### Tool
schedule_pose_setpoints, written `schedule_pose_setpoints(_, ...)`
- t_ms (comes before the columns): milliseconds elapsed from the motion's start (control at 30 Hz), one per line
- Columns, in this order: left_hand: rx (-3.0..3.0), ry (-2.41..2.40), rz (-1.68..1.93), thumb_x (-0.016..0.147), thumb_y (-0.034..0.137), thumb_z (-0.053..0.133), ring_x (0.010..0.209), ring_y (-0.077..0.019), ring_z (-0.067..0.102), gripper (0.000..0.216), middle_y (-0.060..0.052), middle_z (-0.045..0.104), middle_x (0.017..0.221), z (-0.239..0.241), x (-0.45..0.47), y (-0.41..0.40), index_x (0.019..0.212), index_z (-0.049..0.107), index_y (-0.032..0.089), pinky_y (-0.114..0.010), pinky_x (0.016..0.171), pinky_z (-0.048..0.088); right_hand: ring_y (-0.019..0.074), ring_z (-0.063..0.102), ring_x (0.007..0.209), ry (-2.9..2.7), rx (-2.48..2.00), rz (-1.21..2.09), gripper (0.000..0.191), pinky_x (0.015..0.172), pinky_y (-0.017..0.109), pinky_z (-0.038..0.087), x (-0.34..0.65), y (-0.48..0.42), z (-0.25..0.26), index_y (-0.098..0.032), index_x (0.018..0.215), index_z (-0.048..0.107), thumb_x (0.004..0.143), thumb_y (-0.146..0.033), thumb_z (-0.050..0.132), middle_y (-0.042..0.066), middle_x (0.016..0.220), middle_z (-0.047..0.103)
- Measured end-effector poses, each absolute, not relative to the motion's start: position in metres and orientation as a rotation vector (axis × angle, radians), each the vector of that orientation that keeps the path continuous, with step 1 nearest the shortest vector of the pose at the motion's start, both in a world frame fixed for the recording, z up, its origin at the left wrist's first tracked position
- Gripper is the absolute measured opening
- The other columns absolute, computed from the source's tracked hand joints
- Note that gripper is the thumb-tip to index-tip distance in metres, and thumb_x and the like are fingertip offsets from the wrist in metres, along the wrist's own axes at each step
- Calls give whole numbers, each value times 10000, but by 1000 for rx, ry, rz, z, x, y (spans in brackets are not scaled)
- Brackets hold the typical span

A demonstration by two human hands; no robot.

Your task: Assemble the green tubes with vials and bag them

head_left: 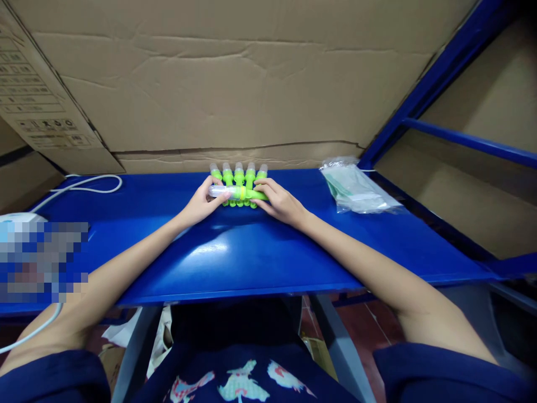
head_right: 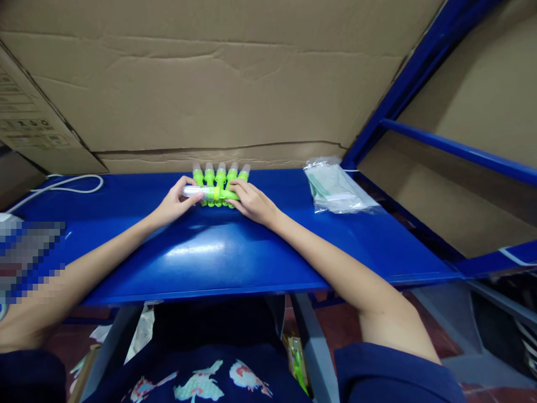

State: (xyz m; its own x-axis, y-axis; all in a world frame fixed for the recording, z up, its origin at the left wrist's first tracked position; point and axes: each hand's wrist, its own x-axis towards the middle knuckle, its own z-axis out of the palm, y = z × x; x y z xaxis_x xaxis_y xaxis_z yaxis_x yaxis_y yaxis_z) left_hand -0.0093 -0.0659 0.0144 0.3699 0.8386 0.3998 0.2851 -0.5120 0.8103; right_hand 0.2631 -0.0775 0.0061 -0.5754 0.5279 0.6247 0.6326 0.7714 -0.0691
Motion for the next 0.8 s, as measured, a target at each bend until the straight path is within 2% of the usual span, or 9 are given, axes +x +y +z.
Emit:
schedule_pose_setpoints(167,2071,928,1101,857,555,718,672,-134,568,433,-18,628,854,17,-10,-67,1031,545,199,-246,596,450,318,661,1112,-2347,-1054,-349,397,903,441,491,259,-82,12,-130,1215,671,1080,-378,392,204,1214,716)
schedule_pose_setpoints(300,2108,901,1094,831,552,742,741,-147,578,457,-44,630,961,17,-10,-67,1054,567,194,-258,647,477,304,670,1039,-2346,-1223,-366,387,850,405,474,257,-85,15,-146,1271,668,1073,-334,394,175,1117,739)
schedule_pose_setpoints(367,2103,914,1081,822,564,741,747,-152,572,469,-47,629,962,16,-10,-66,1053,569,193,-264,658,477,291,675,1036,-2368,-1226,-312,373,856,388,491,257,-87,16,-153,1272,658,1067,-343,410,166,1138,735)
schedule_pose_setpoints(500,2096,925,1075,814,572,730,691,-134,522,472,-27,606,888,14,-11,-63,1033,567,187,-256,634,437,278,679,1030,-2402,-1148,-184,393,845,373,540,262,-86,14,-158,1298,580,1000,-412,554,157,1267,681)
schedule_pose_setpoints(667,2109,927,1075,825,563,716,699,-129,535,461,-33,624,920,15,-12,-62,1047,568,186,-247,630,443,278,655,971,-2364,-1164,-164,210,792,380,545,267,-81,11,-180,1152,565,966,-269,522,147,1162,660)
schedule_pose_setpoints(800,2128,960,1133,828,510,713,754,-147,581,436,-59,663,989,18,-14,-61,1081,603,172,-251,644,460,315,646,1016,-2339,-1206,-280,244,886,425,503,262,-82,13,-147,1096,622,1002,-347,518,173,1081,701)
